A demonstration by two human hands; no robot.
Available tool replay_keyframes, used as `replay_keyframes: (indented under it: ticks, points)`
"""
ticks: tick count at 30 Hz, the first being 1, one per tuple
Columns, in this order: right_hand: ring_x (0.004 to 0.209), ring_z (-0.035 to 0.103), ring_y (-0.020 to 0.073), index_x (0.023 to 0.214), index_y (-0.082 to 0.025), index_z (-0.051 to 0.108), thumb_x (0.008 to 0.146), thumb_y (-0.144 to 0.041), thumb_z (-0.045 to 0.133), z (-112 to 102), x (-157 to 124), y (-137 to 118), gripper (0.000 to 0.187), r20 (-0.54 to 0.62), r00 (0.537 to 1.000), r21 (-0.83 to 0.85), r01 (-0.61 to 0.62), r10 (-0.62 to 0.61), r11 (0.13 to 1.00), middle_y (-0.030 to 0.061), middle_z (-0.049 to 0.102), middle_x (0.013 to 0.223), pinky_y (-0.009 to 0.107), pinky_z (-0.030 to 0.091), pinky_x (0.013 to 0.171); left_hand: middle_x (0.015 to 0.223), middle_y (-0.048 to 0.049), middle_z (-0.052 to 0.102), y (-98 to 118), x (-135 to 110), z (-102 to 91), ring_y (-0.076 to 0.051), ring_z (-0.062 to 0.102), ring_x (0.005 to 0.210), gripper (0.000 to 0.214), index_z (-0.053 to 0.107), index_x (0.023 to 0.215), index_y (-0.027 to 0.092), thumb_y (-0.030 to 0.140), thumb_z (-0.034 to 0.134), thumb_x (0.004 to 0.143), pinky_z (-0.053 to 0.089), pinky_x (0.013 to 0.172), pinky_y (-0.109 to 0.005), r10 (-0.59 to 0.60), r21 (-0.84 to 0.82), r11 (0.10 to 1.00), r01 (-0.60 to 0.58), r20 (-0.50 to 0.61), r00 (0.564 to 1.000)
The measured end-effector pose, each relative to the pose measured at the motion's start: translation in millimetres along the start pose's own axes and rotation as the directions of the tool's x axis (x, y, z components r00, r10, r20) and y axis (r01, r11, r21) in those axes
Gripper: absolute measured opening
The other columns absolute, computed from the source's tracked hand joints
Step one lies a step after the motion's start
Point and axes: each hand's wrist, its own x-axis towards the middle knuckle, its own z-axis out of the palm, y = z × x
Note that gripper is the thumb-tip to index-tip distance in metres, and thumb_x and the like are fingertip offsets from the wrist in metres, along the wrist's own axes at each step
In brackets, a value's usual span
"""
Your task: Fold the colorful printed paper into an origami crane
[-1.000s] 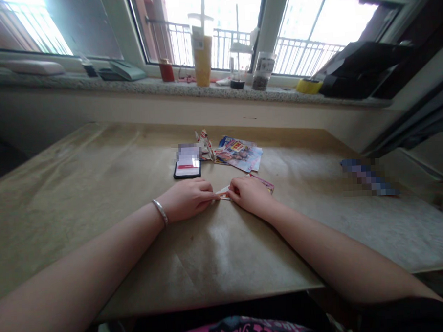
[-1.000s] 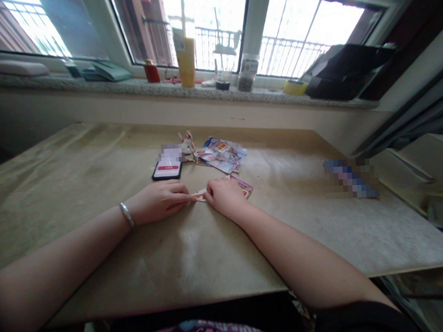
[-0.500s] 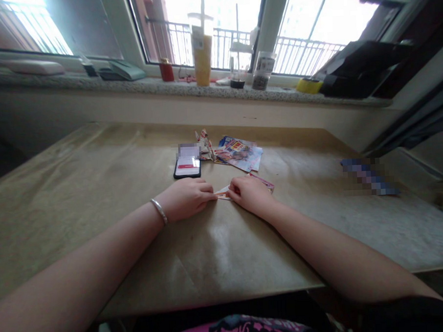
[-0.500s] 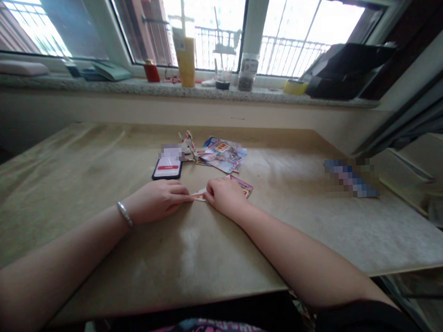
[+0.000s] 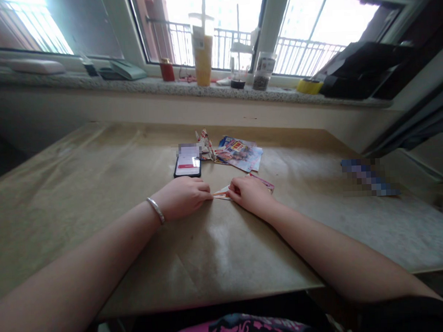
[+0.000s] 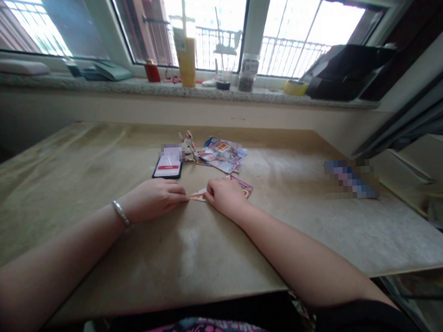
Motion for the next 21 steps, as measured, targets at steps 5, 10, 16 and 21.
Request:
replay_keyframes:
  ticks: [5, 10, 16, 21]
  points:
    - [0.077, 0.060, 0.0175, 0.079, -0.020, 0.063, 0.088, -0.037, 0.050, 0, -1, 1, 0.022, -0.010, 1.000, 0.002, 0.008, -0.008, 1.000, 0.0044, 0.069, 0.081, 0.026, 0.036, 0.065, 0.085, -0.0031, 0.067, 0, 0, -2.5, -0.015, 0.059, 0.075, 0.025, 0.070, 0.097, 0.023, 0.014, 0.050, 0.086, 0.044, 0.065, -0.025, -0.010, 0.005, 1.000, 0.010, 0.018, 1.000]
    - [0.076, 0.060, 0.0174, 0.078, -0.020, 0.062, 0.087, -0.036, 0.051, -1, -2, 1, 0.022, -0.022, 1.000, 0.011, 0.011, -0.011, 1.000, 0.0039, 0.069, 0.081, 0.026, 0.035, 0.064, 0.085, -0.0028, 0.067, -3, -4, -1.2, -0.014, 0.060, 0.075, 0.026, 0.071, 0.095, 0.023, 0.013, 0.051, 0.084, 0.045, 0.065, -0.024, -0.016, -0.014, 1.000, 0.016, 0.010, 1.000]
    - [0.078, 0.059, 0.0183, 0.078, -0.021, 0.062, 0.087, -0.037, 0.051, 0, -2, 0, 0.022, -0.021, 1.000, 0.006, 0.004, -0.004, 1.000, 0.0042, 0.069, 0.081, 0.027, 0.034, 0.063, 0.091, -0.0028, 0.068, -6, -8, 4.7, -0.015, 0.063, 0.080, 0.026, 0.070, 0.095, 0.022, 0.014, 0.048, 0.085, 0.048, 0.070, -0.025, -0.054, -0.093, 0.994, 0.052, -0.018, 0.998]
    - [0.078, 0.060, 0.0185, 0.078, -0.021, 0.062, 0.088, -0.038, 0.050, 1, -1, 0, 0.023, -0.023, 1.000, -0.006, 0.005, -0.005, 1.000, 0.0041, 0.069, 0.080, 0.027, 0.035, 0.064, 0.104, -0.0059, 0.067, 0, -4, 8.8, -0.015, 0.062, 0.088, 0.028, 0.066, 0.106, 0.019, 0.015, 0.044, 0.088, 0.050, 0.077, -0.026, -0.036, -0.145, 0.989, 0.019, -0.114, 0.993]
